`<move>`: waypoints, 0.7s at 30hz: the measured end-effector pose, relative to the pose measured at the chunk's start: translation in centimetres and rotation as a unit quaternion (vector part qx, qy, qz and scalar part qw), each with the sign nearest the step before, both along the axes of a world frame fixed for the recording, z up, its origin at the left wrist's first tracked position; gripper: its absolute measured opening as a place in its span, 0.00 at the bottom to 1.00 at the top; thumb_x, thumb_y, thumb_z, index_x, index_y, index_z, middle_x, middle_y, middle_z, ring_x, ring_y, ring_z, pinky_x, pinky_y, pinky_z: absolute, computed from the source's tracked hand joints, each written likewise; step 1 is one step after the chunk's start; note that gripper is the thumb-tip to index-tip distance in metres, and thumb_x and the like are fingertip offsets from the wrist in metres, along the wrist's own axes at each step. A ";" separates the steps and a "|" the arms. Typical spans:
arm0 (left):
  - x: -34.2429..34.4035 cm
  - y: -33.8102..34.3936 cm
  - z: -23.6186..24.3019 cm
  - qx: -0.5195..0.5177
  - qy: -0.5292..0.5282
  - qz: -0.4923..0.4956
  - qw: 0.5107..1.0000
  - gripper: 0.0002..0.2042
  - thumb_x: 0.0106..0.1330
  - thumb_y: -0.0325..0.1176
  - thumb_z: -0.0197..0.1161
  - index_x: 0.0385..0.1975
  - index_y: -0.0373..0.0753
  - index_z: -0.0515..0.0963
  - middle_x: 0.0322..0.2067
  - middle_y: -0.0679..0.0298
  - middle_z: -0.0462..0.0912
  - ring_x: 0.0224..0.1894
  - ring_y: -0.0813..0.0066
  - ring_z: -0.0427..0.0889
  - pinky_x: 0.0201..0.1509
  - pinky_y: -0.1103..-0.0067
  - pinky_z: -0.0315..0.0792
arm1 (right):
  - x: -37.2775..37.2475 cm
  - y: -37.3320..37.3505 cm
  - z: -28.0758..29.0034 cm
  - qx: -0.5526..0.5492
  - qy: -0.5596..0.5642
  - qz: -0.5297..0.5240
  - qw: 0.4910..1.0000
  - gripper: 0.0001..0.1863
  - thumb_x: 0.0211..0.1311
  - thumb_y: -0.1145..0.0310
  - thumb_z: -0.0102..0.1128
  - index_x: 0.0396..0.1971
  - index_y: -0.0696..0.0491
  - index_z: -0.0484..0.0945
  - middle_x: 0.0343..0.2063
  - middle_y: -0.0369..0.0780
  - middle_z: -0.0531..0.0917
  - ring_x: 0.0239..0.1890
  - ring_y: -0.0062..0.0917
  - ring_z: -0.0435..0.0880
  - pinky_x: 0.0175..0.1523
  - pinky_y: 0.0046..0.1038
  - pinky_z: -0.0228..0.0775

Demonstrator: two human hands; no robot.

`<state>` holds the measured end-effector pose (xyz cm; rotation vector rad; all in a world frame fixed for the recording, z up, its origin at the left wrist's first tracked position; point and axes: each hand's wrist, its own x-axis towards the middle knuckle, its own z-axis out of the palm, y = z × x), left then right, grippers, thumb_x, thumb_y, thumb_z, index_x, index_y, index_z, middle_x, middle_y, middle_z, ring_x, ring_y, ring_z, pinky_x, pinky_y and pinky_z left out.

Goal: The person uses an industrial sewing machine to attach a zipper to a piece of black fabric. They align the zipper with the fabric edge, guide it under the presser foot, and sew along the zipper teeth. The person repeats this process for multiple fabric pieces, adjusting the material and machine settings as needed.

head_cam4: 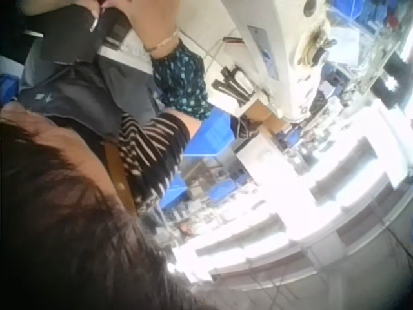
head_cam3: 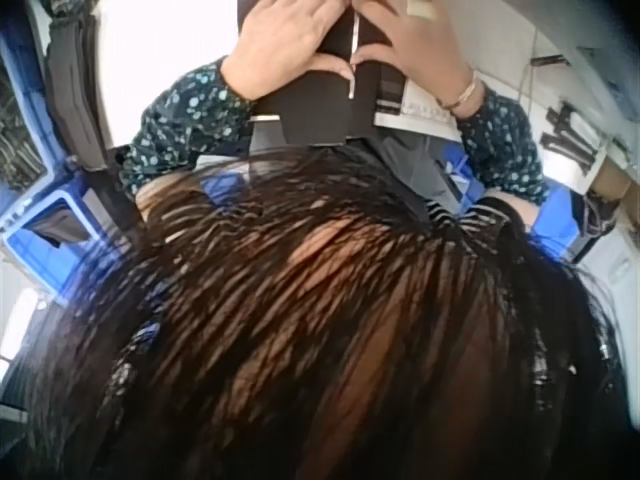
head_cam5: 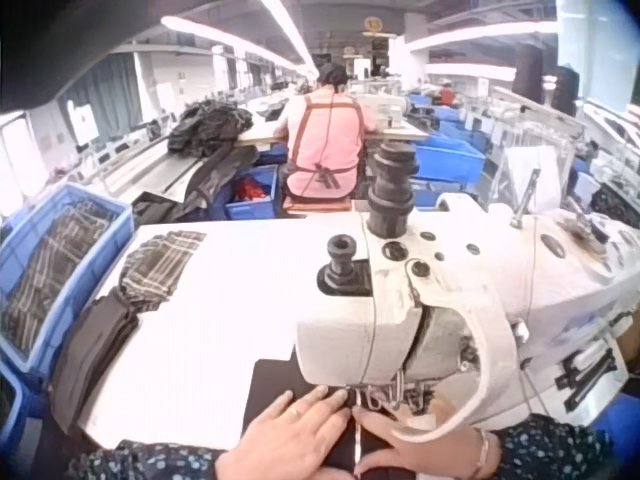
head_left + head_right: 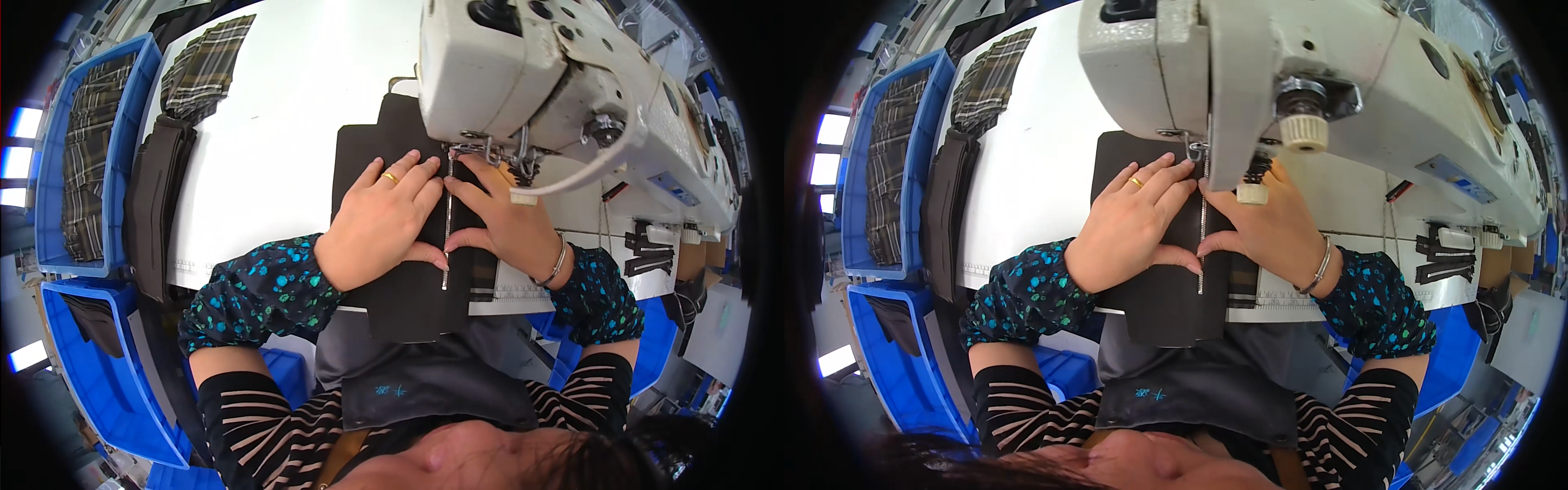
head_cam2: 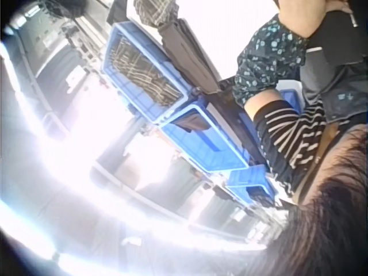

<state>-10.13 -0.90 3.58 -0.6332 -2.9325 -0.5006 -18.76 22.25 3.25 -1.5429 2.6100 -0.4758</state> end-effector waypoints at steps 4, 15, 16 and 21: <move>0.0 0.1 0.1 -0.002 -0.002 -0.003 1.000 0.47 0.48 0.65 0.74 0.63 0.34 0.74 0.67 0.56 0.74 0.74 0.52 0.70 0.73 0.53 0.70 | -0.2 0.1 0.0 -0.039 -0.012 0.008 0.999 0.42 0.47 0.43 0.78 0.61 0.52 0.80 0.67 0.48 0.74 0.67 0.49 0.76 0.70 0.44 0.70; 0.1 0.0 -0.1 0.004 -0.002 0.003 1.000 0.47 0.48 0.65 0.74 0.62 0.33 0.74 0.67 0.56 0.75 0.74 0.52 0.70 0.73 0.53 0.69 | -0.2 0.2 -0.2 -0.051 0.000 0.006 0.999 0.40 0.49 0.44 0.78 0.61 0.51 0.81 0.67 0.46 0.75 0.67 0.47 0.76 0.67 0.43 0.73; 0.1 0.0 -0.1 0.006 -0.003 0.004 1.000 0.47 0.48 0.65 0.74 0.62 0.33 0.74 0.67 0.56 0.75 0.74 0.52 0.70 0.73 0.53 0.69 | -0.1 0.2 -0.3 -0.052 0.010 0.003 0.999 0.39 0.50 0.45 0.77 0.60 0.50 0.82 0.66 0.46 0.75 0.66 0.47 0.77 0.66 0.43 0.74; 0.3 0.2 -0.1 0.011 0.001 0.018 1.000 0.50 0.48 0.64 0.75 0.65 0.31 0.73 0.69 0.53 0.72 0.75 0.50 0.69 0.75 0.54 0.68 | -0.1 0.1 -0.4 -0.049 0.041 -0.013 0.998 0.31 0.57 0.48 0.75 0.58 0.48 0.84 0.65 0.44 0.76 0.60 0.43 0.82 0.58 0.40 0.78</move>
